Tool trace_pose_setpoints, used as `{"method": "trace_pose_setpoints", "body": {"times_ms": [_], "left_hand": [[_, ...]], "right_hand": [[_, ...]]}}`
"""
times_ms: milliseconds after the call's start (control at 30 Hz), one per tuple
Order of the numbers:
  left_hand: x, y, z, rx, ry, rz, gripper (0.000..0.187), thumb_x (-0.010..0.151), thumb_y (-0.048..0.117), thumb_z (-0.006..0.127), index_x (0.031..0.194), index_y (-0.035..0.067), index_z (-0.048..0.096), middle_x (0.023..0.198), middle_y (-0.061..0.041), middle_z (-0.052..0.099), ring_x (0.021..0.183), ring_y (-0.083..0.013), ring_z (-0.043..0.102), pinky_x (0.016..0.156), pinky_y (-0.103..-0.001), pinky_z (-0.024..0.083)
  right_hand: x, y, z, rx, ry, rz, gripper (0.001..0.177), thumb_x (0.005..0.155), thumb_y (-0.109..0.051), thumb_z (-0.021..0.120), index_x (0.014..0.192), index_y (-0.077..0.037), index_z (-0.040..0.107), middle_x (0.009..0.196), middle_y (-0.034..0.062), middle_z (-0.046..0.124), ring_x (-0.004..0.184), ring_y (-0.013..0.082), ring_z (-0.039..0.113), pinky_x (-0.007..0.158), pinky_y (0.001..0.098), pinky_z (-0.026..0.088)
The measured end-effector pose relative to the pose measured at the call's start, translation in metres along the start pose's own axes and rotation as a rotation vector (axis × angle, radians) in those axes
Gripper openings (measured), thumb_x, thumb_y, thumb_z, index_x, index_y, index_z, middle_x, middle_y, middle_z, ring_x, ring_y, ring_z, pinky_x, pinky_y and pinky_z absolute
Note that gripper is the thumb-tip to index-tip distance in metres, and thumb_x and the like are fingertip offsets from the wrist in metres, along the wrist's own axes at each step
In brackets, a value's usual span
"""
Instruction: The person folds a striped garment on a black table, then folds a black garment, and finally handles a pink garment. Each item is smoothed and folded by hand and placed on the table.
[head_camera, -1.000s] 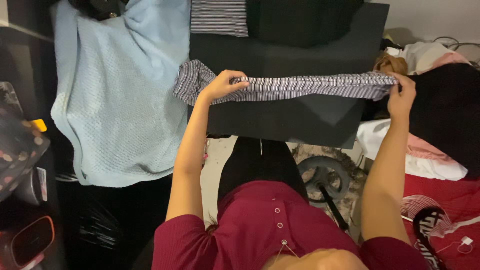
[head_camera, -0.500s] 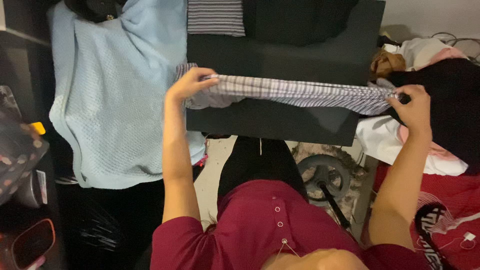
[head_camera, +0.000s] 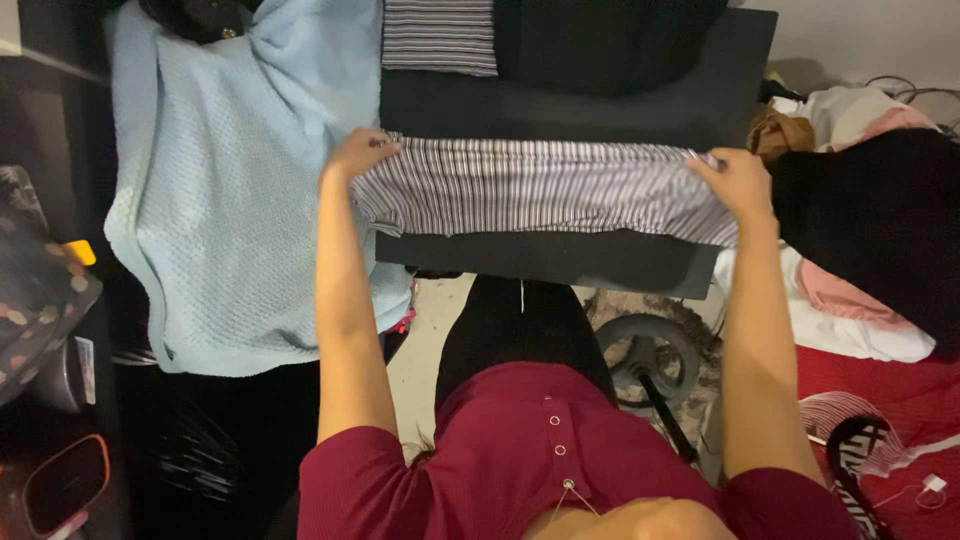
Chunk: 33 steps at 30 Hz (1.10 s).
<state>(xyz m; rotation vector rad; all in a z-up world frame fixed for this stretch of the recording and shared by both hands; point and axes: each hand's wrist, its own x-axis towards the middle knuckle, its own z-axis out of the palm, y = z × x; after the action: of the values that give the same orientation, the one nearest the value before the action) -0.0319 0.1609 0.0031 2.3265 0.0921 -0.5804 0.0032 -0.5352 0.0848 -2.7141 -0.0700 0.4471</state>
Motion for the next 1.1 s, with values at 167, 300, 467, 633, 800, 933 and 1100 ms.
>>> {"method": "trace_pose_setpoints", "body": {"times_ms": [167, 300, 467, 633, 800, 933, 1100], "left_hand": [[0.023, -0.011, 0.027, 0.135, 0.231, -0.195, 0.049, 0.093, 0.053, 0.068, 0.116, 0.010, 0.075, 0.113, -0.020, 0.071, 0.107, -0.0425, 0.065, 0.090, -0.049, 0.051], [0.025, 0.018, 0.035, 0.203, 0.322, -0.382, 0.041, 0.095, 0.044, 0.062, 0.117, 0.011, 0.073, 0.115, -0.021, 0.071, 0.109, -0.0426, 0.065, 0.093, -0.053, 0.050], [0.024, 0.056, 0.050, 0.499, 0.438, -0.227, 0.029, 0.096, 0.016, 0.052, 0.112, -0.001, 0.069, 0.109, -0.026, 0.069, 0.100, -0.0422, 0.066, 0.089, -0.054, 0.050], [0.047, 0.110, 0.092, 0.366, 0.827, 0.303, 0.022, 0.089, 0.007, 0.057, 0.106, 0.002, 0.069, 0.109, -0.021, 0.067, 0.103, -0.0420, 0.064, 0.090, -0.053, 0.050], [0.093, 0.206, 0.169, 0.216, 0.360, 0.381, 0.013, 0.104, 0.016, 0.059, 0.102, 0.006, 0.067, 0.112, -0.013, 0.068, 0.114, -0.0342, 0.063, 0.100, -0.050, 0.051], [0.100, 0.263, 0.220, 0.238, 0.402, 0.597, 0.027, 0.089, 0.012, 0.064, 0.116, 0.009, 0.065, 0.122, -0.009, 0.063, 0.119, -0.0308, 0.056, 0.097, -0.046, 0.043], [0.112, 0.284, 0.243, 0.212, 0.337, 0.608, 0.027, 0.086, 0.019, 0.069, 0.111, 0.010, 0.065, 0.111, -0.006, 0.066, 0.110, -0.0298, 0.058, 0.093, -0.046, 0.041]], "right_hand": [[0.049, 0.009, 0.049, 0.007, 0.148, -0.132, 0.044, 0.105, -0.047, 0.070, 0.109, -0.003, 0.073, 0.087, 0.0207, 0.070, 0.086, 0.0416, 0.067, 0.082, 0.0528, 0.050], [0.074, 0.014, 0.076, -0.068, 0.152, -0.076, 0.031, 0.109, -0.036, 0.063, 0.114, -0.007, 0.071, 0.106, 0.0192, 0.072, 0.105, 0.0425, 0.063, 0.094, 0.0599, 0.042], [0.075, 0.021, 0.087, -0.068, 0.257, -0.144, 0.021, 0.108, -0.026, 0.061, 0.122, -0.015, 0.073, 0.121, 0.0214, 0.064, 0.117, 0.0428, 0.054, 0.096, 0.0620, 0.037], [0.058, 0.047, 0.063, -0.028, 0.377, -0.052, 0.020, 0.104, -0.029, 0.068, 0.120, -0.017, 0.071, 0.119, 0.0182, 0.061, 0.121, 0.0394, 0.052, 0.101, 0.0597, 0.036], [0.009, 0.073, 0.051, -0.164, 0.445, 0.001, 0.034, 0.085, -0.043, 0.084, 0.102, -0.015, 0.073, 0.111, 0.0199, 0.061, 0.106, 0.0441, 0.051, 0.087, 0.0568, 0.037], [-0.012, 0.081, 0.058, -0.138, 0.411, -0.012, 0.020, 0.098, -0.032, 0.079, 0.106, -0.015, 0.073, 0.111, 0.0124, 0.064, 0.107, 0.0376, 0.056, 0.087, 0.0536, 0.039], [-0.021, 0.089, 0.057, -0.027, 0.619, -0.047, 0.005, 0.104, -0.018, 0.073, 0.102, -0.013, 0.071, 0.103, 0.0063, 0.067, 0.100, 0.0312, 0.062, 0.090, 0.0453, 0.043]]}}
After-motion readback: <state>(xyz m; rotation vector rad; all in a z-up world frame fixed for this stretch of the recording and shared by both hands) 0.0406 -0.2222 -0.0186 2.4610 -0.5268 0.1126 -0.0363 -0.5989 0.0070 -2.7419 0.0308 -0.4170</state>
